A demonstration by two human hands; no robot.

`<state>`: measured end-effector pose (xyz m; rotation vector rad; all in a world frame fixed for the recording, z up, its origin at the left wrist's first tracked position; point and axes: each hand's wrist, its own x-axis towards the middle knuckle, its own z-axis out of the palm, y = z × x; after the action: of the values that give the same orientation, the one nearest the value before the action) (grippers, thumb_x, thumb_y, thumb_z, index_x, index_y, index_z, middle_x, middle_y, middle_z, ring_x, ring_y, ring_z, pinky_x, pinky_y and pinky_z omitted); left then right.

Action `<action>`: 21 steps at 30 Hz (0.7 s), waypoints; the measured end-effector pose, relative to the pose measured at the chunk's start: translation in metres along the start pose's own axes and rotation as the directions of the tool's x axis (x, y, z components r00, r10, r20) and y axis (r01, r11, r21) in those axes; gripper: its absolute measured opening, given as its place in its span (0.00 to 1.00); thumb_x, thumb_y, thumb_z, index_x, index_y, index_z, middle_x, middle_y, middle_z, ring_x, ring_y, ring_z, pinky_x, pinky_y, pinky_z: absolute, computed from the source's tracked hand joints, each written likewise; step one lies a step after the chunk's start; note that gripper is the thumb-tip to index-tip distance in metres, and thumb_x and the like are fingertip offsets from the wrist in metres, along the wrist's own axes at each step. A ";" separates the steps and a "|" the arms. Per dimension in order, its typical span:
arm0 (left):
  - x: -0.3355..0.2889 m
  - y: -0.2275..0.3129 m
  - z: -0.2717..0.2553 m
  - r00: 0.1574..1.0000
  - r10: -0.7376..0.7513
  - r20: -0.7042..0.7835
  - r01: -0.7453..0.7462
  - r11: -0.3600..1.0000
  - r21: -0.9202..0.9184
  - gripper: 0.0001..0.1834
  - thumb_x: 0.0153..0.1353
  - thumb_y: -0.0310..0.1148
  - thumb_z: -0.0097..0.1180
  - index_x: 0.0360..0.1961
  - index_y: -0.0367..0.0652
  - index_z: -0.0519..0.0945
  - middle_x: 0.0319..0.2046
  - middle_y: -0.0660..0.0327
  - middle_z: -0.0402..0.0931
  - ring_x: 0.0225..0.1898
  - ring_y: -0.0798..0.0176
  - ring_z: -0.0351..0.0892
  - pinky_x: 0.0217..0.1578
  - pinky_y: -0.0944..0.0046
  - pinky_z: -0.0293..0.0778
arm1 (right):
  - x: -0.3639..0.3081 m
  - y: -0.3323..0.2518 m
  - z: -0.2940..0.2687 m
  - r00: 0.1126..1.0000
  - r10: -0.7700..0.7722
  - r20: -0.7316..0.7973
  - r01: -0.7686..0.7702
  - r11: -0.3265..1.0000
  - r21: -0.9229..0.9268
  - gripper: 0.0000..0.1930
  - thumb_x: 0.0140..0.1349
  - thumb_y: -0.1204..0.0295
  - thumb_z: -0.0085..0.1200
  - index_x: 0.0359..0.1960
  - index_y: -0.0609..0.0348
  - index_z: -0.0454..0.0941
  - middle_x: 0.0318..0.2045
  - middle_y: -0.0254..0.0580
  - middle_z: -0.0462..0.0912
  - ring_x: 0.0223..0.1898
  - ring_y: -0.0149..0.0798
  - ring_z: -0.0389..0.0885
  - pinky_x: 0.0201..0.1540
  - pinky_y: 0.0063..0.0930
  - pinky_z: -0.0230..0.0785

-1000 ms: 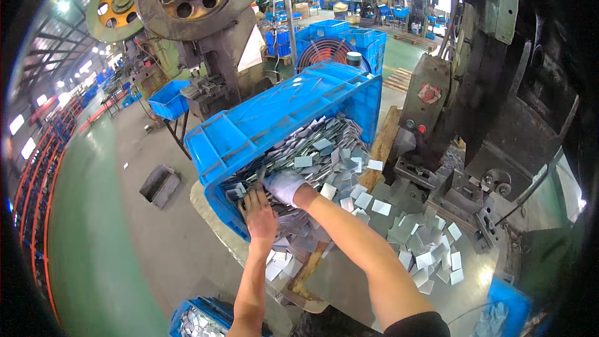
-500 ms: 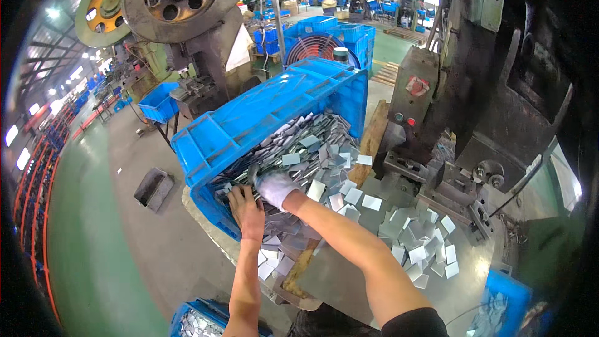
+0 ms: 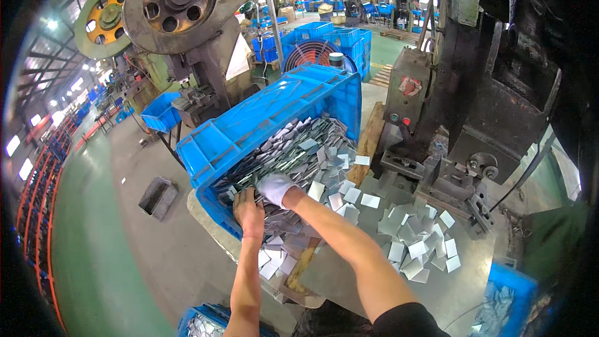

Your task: The person feeds small metal plates into an industrial press by hand, then collects the pressed plates into a blue bin.

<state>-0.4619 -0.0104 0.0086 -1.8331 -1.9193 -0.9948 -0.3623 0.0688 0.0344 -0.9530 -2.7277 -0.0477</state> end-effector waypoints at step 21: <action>0.006 0.009 -0.010 0.999 0.003 0.049 -0.003 1.000 0.004 0.15 0.40 0.26 0.60 0.33 0.38 0.75 0.33 0.53 0.73 0.39 0.51 0.71 0.39 0.55 0.70 | -0.006 0.007 -0.001 0.995 -0.070 -0.064 0.061 0.989 -0.135 0.10 0.51 0.73 0.45 0.32 0.63 0.74 0.26 0.49 0.80 0.32 0.46 0.80 0.32 0.38 0.73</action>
<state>-0.4568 -0.0133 0.0217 -1.8744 -1.9442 -0.9527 -0.3532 0.0711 0.0337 -0.8782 -2.7195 -0.2725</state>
